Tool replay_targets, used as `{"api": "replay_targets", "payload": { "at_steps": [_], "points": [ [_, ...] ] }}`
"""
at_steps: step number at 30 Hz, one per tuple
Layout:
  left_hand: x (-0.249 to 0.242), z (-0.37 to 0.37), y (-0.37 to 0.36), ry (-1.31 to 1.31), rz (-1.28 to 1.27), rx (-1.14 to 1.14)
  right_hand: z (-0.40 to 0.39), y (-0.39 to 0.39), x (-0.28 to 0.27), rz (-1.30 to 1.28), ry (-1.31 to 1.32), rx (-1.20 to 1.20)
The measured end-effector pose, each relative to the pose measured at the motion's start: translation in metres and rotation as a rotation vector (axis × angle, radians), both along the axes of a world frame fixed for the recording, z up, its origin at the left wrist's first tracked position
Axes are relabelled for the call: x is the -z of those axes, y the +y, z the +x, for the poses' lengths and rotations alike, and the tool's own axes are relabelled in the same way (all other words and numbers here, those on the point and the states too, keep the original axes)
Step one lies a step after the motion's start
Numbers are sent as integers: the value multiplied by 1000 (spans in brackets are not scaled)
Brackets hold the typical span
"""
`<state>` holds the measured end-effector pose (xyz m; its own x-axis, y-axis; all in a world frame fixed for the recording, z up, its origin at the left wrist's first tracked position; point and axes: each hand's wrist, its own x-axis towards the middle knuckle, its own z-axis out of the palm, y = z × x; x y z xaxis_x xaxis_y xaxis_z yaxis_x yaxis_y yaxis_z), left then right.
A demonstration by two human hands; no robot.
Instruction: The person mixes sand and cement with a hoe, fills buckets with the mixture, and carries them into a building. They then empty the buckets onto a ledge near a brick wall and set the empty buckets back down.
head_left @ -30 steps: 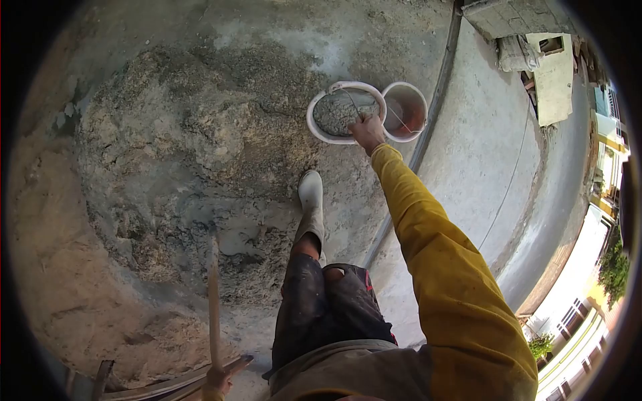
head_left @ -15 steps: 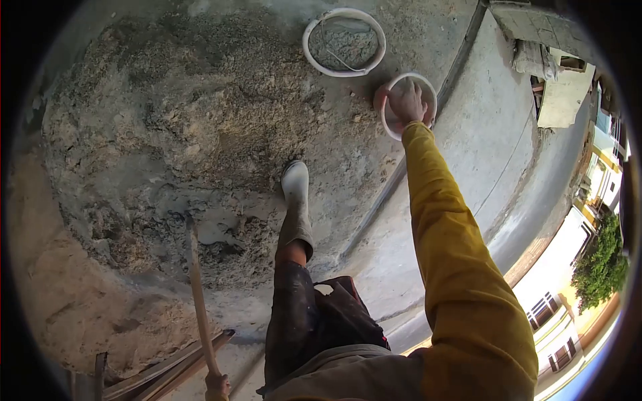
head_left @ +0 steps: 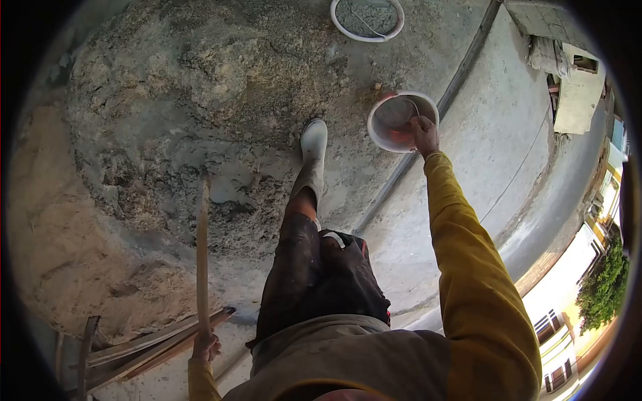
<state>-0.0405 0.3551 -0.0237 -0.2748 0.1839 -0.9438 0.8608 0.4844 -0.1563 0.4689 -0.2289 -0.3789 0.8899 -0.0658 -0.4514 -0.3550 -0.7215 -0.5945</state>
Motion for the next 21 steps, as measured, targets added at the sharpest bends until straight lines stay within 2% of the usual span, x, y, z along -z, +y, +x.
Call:
{"api": "replay_targets", "payload": {
  "at_steps": [2,3,6,9,14,21],
  "points": [
    [-2,14,-8,-90,-67,95,-42,-7,11,121,80,199],
    [-5,17,-11,-92,-63,104,-62,-6,11,125,78,208],
    [0,12,-20,-200,13,216,-118,20,0,269,176,536],
    [0,3,-15,-232,-9,252,-183,40,11,277,165,600],
    [-5,3,-28,-235,-41,187,-264,77,7,482,234,661],
    [2,-12,-66,-299,-38,87,-293,95,28,668,205,734]
  ]
}}
